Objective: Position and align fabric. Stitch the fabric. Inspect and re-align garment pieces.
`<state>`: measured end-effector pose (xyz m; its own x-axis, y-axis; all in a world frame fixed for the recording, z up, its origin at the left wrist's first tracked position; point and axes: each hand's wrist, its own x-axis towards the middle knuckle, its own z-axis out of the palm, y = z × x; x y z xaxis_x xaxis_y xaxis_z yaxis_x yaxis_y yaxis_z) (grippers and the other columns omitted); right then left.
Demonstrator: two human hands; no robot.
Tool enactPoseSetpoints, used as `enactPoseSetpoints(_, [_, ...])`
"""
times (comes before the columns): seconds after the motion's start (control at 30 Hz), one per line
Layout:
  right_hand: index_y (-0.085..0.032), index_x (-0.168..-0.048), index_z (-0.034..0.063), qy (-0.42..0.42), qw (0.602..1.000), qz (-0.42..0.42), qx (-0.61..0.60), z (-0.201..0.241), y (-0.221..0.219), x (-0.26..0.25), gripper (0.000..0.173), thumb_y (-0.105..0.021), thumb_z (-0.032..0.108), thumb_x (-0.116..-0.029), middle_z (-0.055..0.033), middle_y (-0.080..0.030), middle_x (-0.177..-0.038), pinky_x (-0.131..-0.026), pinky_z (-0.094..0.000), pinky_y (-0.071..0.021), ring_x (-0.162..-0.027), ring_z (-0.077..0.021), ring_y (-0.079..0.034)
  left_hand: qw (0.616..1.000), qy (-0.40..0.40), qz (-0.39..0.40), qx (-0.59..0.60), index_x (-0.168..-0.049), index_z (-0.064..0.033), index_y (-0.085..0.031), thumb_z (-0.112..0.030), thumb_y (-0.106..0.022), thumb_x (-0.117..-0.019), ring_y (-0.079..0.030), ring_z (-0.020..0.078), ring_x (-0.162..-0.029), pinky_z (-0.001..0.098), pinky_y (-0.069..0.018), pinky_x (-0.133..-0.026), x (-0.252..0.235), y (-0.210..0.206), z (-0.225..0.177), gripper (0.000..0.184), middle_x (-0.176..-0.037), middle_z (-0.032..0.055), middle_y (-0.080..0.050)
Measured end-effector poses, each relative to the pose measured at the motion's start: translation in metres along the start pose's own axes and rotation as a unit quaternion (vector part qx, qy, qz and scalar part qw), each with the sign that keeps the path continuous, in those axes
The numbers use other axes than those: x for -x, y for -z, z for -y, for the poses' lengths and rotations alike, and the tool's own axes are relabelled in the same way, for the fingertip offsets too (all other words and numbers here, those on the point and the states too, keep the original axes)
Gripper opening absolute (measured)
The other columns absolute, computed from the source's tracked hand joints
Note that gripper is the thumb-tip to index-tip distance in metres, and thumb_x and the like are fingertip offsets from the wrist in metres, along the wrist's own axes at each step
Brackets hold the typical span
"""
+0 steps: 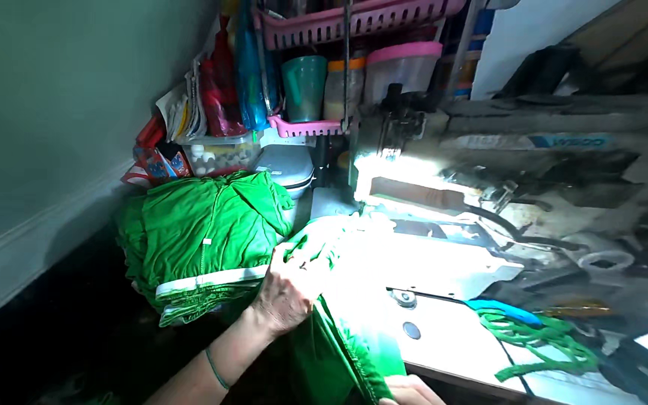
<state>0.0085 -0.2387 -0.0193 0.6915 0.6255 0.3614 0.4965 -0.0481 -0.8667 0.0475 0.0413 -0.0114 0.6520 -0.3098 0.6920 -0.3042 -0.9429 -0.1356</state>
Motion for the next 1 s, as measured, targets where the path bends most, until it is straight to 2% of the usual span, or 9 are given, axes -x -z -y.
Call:
enactPoseSetpoints(0.17, [-0.071, -0.096, -0.0080, -0.011, 0.995, -0.071, 0.065, -0.031, 0.000, -0.025, 0.027, -0.058, 0.015, -0.1035, -0.0135, -0.067, -0.078, -0.068, -0.0246, -0.0524, -0.070, -0.0099, -0.061, 1.000, 0.009, -0.026, -0.003, -0.080, -0.0127, -0.074, -0.017, -0.066, -0.0845, -0.068, 0.0212, -0.088, 0.0520, -0.0449, -0.100, -0.027, 0.005, 0.016, 0.010, -0.081, 0.0027, -0.071])
enactPoseSetpoints(0.27, [-0.072, -0.095, -0.0051, -0.015, 0.991, -0.118, 0.058, -0.052, -0.005, -0.049, 0.022, -0.060, 0.013, -0.1001, -0.0056, -0.065, -0.076, -0.066, -0.0168, -0.0509, -0.069, -0.0003, -0.058, 1.000, 0.020, 0.010, -0.015, -0.079, -0.0102, -0.074, -0.013, -0.071, -0.0783, -0.068, 0.0232, -0.085, 0.0504, -0.0464, -0.096, -0.047, 0.006, 0.028, 0.004, -0.081, 0.0051, -0.070])
enactPoseSetpoints(0.37, [-0.074, -0.099, 0.0007, -0.070, 0.983, -0.145, 0.093, -0.065, -0.006, -0.072, 0.022, -0.060, 0.018, -0.0980, -0.0035, -0.068, -0.080, -0.068, -0.0213, -0.0535, -0.071, -0.0032, -0.062, 0.994, 0.043, 0.101, -0.031, -0.088, -0.0089, -0.077, -0.004, -0.080, -0.0714, -0.070, 0.0249, -0.092, 0.0495, -0.0448, -0.102, -0.069, 0.008, 0.035, 0.017, -0.089, 0.0057, -0.074])
enactPoseSetpoints(0.5, [-0.073, -0.100, -0.0005, -0.101, 0.983, -0.138, 0.066, -0.067, 0.002, -0.106, 0.026, -0.059, 0.021, -0.1008, -0.0058, -0.068, -0.078, -0.067, -0.0263, -0.0551, -0.066, -0.0076, -0.062, 0.978, 0.121, 0.168, 0.014, -0.115, -0.0008, -0.073, -0.002, -0.072, -0.0873, -0.066, 0.0359, -0.110, 0.0512, -0.0490, -0.100, -0.090, 0.004, 0.046, 0.028, -0.113, 0.0172, -0.072])
enactPoseSetpoints(0.63, [-0.071, -0.103, -0.0016, -0.147, 0.983, -0.104, -0.026, -0.055, 0.018, -0.131, 0.028, -0.057, 0.023, -0.1037, -0.0025, -0.063, -0.074, -0.062, -0.0248, -0.0523, -0.061, -0.0059, -0.056, 0.937, 0.084, 0.338, -0.007, -0.124, -0.0034, -0.069, -0.015, -0.062, -0.0995, -0.064, 0.0361, -0.118, 0.0557, -0.0462, -0.102, -0.112, 0.024, 0.060, 0.028, -0.123, 0.0181, -0.069])
enactPoseSetpoints(0.73, [-0.067, -0.099, 0.0018, -0.155, 0.980, -0.087, -0.092, -0.055, 0.028, -0.145, 0.024, -0.058, 0.023, -0.1037, 0.0036, -0.056, -0.063, -0.053, -0.0188, -0.0477, -0.052, -0.0013, -0.051, 0.941, -0.001, 0.336, -0.041, -0.095, -0.0204, -0.077, -0.041, -0.072, -0.0926, -0.069, 0.0215, -0.079, 0.0512, -0.0520, -0.079, -0.115, 0.070, 0.075, 0.022, -0.080, 0.0001, -0.072])
enactPoseSetpoints(0.8, [-0.068, -0.099, 0.0013, -0.149, 0.985, -0.059, -0.059, -0.046, 0.033, -0.147, 0.024, -0.059, 0.024, -0.1028, 0.0017, -0.058, -0.068, -0.057, -0.0203, -0.0490, -0.055, -0.0023, -0.053, 0.965, -0.036, 0.258, -0.028, -0.076, -0.0169, -0.071, -0.035, -0.077, -0.0893, -0.064, 0.0213, -0.059, 0.0524, -0.0511, -0.064, -0.115, 0.116, 0.081, 0.023, -0.059, -0.0005, -0.061])
enactPoseSetpoints(0.9, [-0.071, -0.099, 0.0001, -0.086, 0.996, 0.014, 0.010, -0.015, 0.032, -0.120, 0.029, -0.058, 0.025, -0.1031, -0.0029, -0.061, -0.076, -0.063, -0.0232, -0.0479, -0.064, -0.0046, -0.054, 0.934, 0.042, 0.353, 0.016, -0.090, 0.0029, -0.073, -0.024, -0.067, -0.0995, -0.068, 0.0327, -0.080, 0.0615, -0.0402, -0.103, -0.120, 0.205, 0.032, 0.029, -0.076, 0.0156, -0.068])
enactPoseSetpoints(1.0, [-0.071, -0.093, -0.0012, 0.086, 0.996, 0.036, -0.015, 0.028, 0.014, -0.059, 0.024, -0.063, 0.020, -0.1013, -0.0082, -0.067, -0.087, -0.073, -0.0254, -0.0540, -0.079, -0.0098, -0.064, 0.946, -0.019, 0.281, 0.163, -0.096, -0.0040, -0.076, -0.029, -0.061, -0.1022, -0.070, 0.0317, -0.084, 0.0667, -0.0388, -0.100, -0.080, 0.192, 0.004, 0.030, -0.085, 0.0121, -0.074])
